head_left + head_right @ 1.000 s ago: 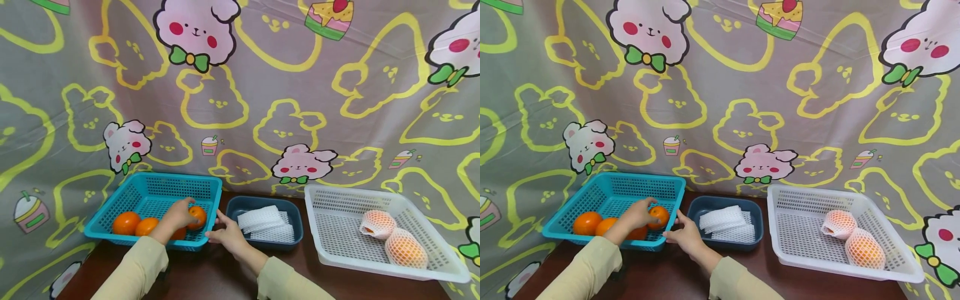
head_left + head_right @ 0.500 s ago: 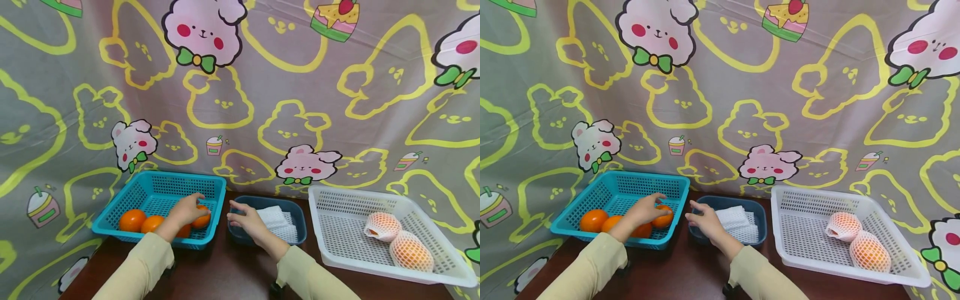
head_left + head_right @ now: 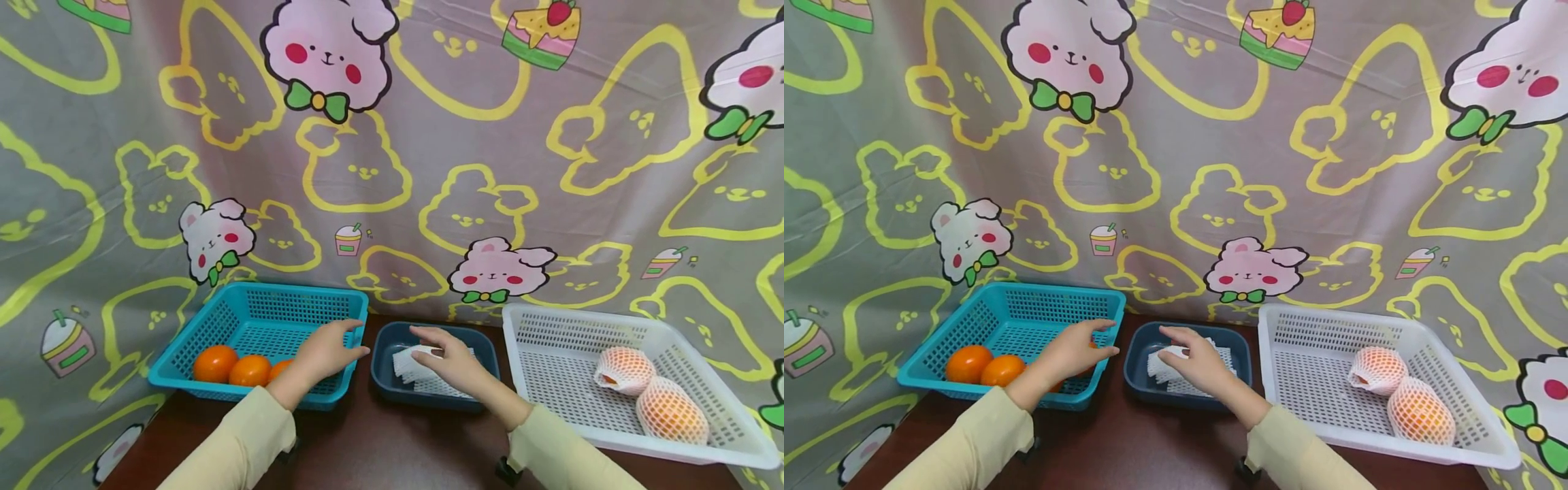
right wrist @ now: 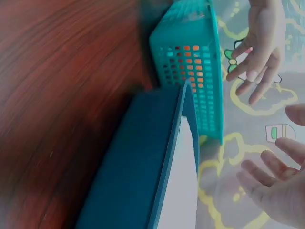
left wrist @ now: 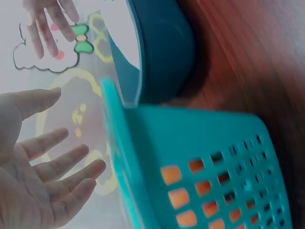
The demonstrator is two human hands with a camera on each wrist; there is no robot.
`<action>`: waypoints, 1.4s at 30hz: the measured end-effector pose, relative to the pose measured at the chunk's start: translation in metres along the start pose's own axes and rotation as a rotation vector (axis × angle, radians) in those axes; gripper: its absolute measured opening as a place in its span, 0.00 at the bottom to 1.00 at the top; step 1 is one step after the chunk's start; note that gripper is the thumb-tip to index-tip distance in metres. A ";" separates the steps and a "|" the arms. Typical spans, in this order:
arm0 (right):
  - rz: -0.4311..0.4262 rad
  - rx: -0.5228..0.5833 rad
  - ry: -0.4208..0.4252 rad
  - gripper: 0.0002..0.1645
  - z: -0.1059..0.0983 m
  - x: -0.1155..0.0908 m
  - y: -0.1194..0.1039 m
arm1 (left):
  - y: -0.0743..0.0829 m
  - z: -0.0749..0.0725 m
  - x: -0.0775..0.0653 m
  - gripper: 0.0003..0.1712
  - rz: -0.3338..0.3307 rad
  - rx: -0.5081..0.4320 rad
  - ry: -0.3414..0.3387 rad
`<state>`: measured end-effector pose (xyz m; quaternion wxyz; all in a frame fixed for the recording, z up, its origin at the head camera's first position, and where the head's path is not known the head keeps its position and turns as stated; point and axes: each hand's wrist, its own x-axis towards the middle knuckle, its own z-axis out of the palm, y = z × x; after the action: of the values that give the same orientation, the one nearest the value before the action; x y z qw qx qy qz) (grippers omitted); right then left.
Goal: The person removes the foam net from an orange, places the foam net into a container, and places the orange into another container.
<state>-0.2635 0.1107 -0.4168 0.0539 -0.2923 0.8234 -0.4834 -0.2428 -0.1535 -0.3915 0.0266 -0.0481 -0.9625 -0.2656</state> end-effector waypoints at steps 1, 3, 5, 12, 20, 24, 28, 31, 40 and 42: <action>-0.014 -0.045 0.005 0.32 -0.003 -0.004 0.001 | 0.003 0.001 -0.001 0.31 0.011 -0.001 0.004; -0.039 -0.136 0.031 0.31 -0.011 -0.011 0.002 | 0.009 0.004 -0.002 0.30 0.026 -0.016 0.007; -0.060 -0.206 0.068 0.31 -0.020 -0.019 0.004 | 0.017 0.006 -0.003 0.29 0.047 -0.055 0.006; -0.107 -0.390 0.218 0.28 -0.054 -0.044 0.009 | 0.041 0.020 0.002 0.26 0.152 -0.136 -0.001; -0.060 -0.510 0.297 0.29 -0.088 -0.075 0.015 | 0.064 0.050 0.004 0.25 0.195 -0.287 -0.037; -0.065 -0.570 0.334 0.29 -0.108 -0.089 0.026 | 0.076 0.064 0.002 0.26 0.198 -0.373 -0.080; -0.032 -0.621 0.374 0.29 -0.127 -0.101 0.043 | 0.086 0.073 0.000 0.28 0.185 -0.456 -0.113; 0.038 -0.637 0.391 0.29 -0.141 -0.113 0.055 | 0.093 0.080 -0.002 0.28 0.180 -0.507 -0.144; 0.223 -0.679 0.416 0.35 -0.186 -0.154 0.095 | 0.104 0.107 -0.003 0.27 0.110 -0.747 -0.268; 0.268 -0.685 0.420 0.35 -0.197 -0.164 0.105 | 0.107 0.114 -0.003 0.26 0.082 -0.832 -0.295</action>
<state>-0.2467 0.3864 -0.4320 -0.1530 -0.0791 0.9603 -0.2195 -0.2317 -0.0040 -0.4347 -0.1222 -0.1302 -0.7644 -0.6195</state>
